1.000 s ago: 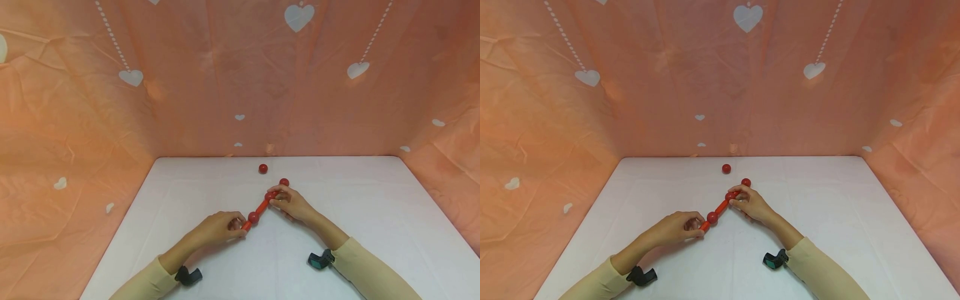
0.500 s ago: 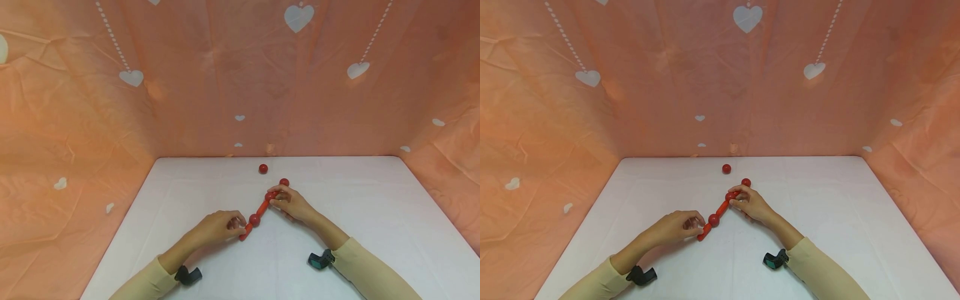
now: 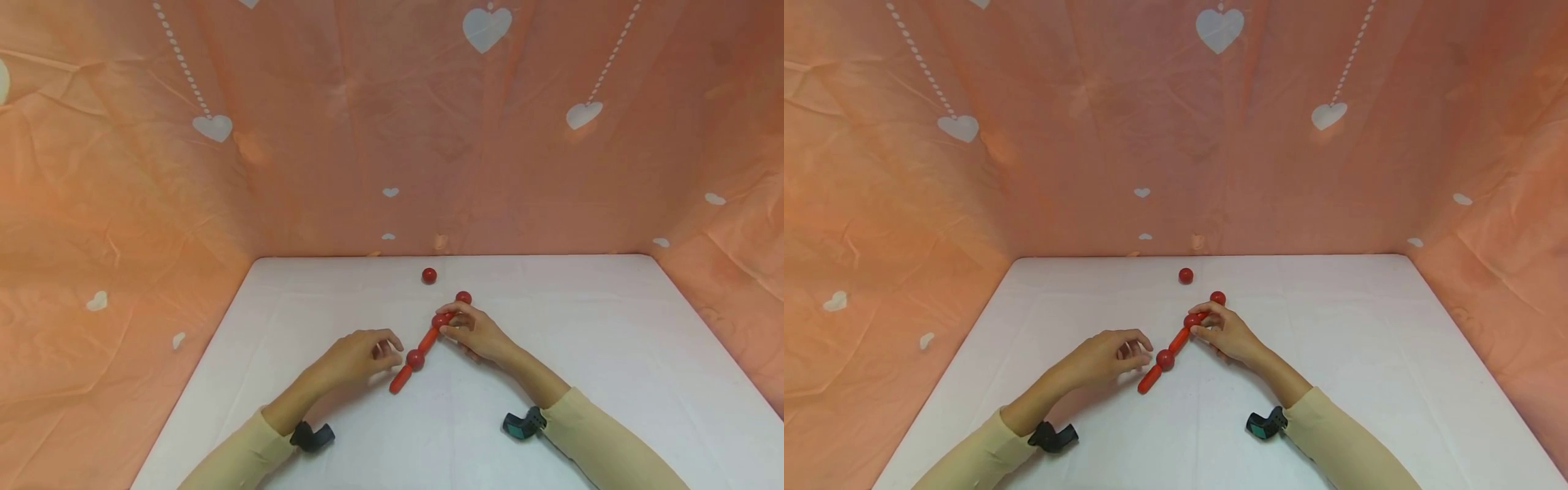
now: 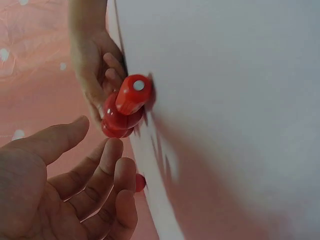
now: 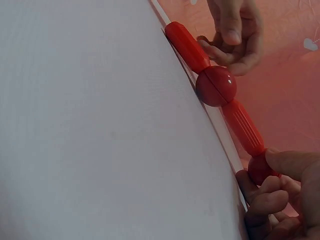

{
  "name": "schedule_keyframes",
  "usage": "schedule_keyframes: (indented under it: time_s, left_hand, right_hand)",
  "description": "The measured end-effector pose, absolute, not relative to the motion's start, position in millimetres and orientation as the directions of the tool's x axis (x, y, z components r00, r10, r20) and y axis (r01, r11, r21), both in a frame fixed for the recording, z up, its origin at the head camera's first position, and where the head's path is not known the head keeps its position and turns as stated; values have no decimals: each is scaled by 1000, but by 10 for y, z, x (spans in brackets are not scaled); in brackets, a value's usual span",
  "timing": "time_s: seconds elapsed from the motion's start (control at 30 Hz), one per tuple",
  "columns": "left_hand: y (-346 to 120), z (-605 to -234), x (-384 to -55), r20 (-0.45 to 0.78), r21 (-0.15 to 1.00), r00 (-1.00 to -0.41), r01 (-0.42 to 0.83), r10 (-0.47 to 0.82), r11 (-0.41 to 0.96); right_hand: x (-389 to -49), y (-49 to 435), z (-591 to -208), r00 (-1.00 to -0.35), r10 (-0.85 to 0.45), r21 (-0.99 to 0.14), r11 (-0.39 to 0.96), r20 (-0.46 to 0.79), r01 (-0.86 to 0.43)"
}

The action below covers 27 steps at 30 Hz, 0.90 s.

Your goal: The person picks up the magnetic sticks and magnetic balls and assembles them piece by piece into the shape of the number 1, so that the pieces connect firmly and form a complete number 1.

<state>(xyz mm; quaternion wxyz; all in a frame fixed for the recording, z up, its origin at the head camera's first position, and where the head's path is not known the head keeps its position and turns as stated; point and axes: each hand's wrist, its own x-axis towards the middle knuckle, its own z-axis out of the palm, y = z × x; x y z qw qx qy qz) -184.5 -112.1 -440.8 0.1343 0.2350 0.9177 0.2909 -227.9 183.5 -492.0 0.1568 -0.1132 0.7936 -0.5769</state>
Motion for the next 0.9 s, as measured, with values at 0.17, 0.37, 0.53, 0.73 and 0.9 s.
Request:
schedule_keyframes:
  time_s: [0.17, 0.37, 0.53, 0.73, 0.9]
  left_hand:
    - [-1089, -4345, -1938, -96, 614, -858, 348, 504, 709]
    - [-1049, -4277, -2102, -29, 619, -868, 374, 496, 690]
    - [-1019, -4294, -2258, 13, 602, -877, 390, 481, 696]
    - [-974, -4324, -2444, 34, 596, -893, 378, 448, 708]
    - [-945, -4358, -2590, 39, 588, -902, 369, 430, 720]
  right_hand:
    - [-2279, 1839, -4923, -925, -360, -949, 315, -120, 0]
    - [-2280, 1840, -4913, -927, -351, -945, 326, -136, 15]
    - [-2276, 1834, -4910, -930, -338, -941, 337, -143, 23]
    - [-2277, 1831, -4907, -932, -335, -944, 329, -138, 22]
    - [-2278, 1833, -4911, -930, -342, -945, 327, -133, 15]
